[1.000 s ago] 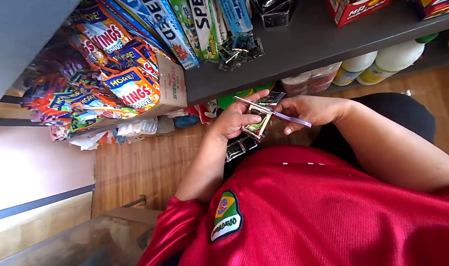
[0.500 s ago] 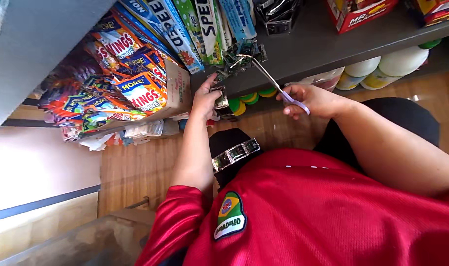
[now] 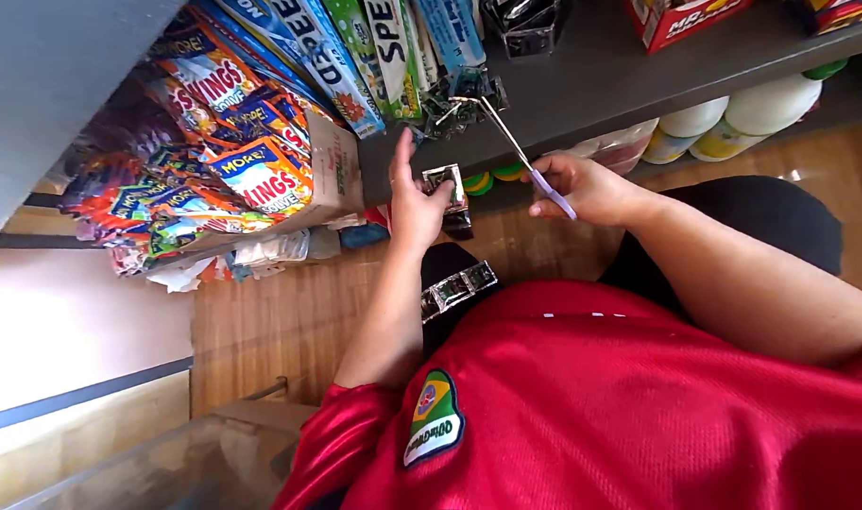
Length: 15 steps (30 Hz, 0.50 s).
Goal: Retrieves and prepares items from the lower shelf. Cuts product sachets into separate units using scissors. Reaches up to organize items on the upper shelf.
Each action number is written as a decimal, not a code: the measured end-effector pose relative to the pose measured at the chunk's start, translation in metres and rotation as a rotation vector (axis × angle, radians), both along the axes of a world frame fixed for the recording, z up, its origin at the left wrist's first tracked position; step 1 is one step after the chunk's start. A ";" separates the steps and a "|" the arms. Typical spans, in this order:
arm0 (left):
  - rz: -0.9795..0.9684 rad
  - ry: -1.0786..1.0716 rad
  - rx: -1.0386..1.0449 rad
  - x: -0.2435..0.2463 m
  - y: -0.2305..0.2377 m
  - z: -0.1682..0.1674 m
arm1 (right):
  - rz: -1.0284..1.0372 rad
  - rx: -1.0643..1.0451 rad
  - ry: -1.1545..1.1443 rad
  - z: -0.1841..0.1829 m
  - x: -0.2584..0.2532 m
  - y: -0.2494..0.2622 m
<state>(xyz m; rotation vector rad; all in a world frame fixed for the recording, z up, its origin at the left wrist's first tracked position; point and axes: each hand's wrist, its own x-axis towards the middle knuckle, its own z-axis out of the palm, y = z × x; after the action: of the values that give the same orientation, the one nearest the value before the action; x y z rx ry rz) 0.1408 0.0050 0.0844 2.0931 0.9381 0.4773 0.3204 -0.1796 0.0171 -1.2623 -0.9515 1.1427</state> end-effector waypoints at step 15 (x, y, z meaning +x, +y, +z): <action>-0.412 -0.316 -0.483 0.032 -0.069 -0.020 | -0.440 0.149 0.375 0.005 -0.012 0.004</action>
<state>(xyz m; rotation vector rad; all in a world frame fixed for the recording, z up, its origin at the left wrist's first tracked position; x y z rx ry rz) 0.1727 -0.0645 0.0646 1.6447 0.3723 0.3125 0.3087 -0.1757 0.0219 -1.0223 -0.4399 0.8968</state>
